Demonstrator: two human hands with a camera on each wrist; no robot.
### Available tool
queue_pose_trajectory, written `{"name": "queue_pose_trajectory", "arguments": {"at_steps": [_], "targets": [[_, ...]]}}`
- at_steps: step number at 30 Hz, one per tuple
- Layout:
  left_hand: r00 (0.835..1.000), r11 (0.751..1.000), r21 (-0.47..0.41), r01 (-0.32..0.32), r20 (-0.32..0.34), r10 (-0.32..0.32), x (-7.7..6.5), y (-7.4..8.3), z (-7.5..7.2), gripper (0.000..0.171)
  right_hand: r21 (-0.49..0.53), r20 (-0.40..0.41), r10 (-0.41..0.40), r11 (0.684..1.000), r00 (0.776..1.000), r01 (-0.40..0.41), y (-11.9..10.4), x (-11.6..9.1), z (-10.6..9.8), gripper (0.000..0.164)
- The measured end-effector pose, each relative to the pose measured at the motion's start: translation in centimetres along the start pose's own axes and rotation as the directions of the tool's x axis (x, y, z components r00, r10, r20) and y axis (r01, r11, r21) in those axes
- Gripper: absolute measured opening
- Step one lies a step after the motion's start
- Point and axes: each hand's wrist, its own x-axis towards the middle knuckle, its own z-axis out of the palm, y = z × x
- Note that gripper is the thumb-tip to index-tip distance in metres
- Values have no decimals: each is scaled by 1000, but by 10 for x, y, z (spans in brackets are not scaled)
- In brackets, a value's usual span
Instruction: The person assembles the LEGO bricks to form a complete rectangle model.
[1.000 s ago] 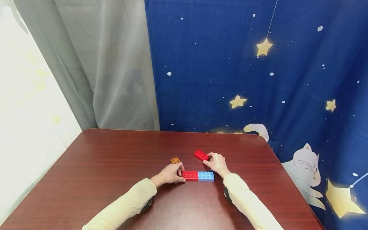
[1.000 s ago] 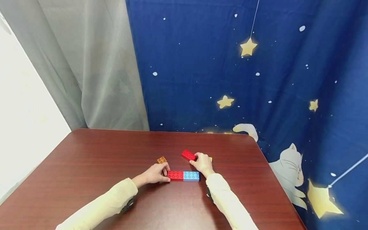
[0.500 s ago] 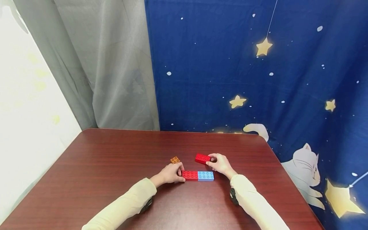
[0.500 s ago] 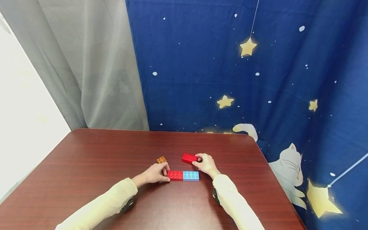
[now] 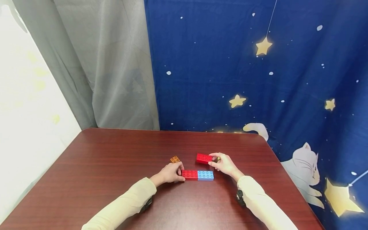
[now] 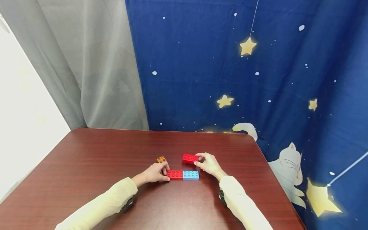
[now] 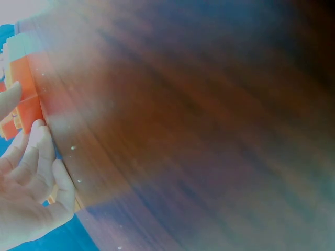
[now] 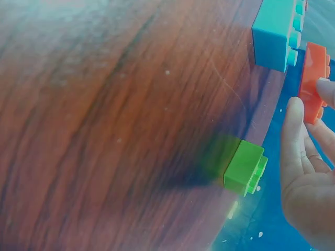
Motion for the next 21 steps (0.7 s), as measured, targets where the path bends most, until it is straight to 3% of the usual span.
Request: {"name": "queue_pose_trajectory", "arguments": {"at_steps": [21], "targets": [[1000, 1000, -6, -14, -8, 14, -1, 1, -1, 32, -24, 85, -90, 995, 992, 92, 0, -20, -12, 38]]}}
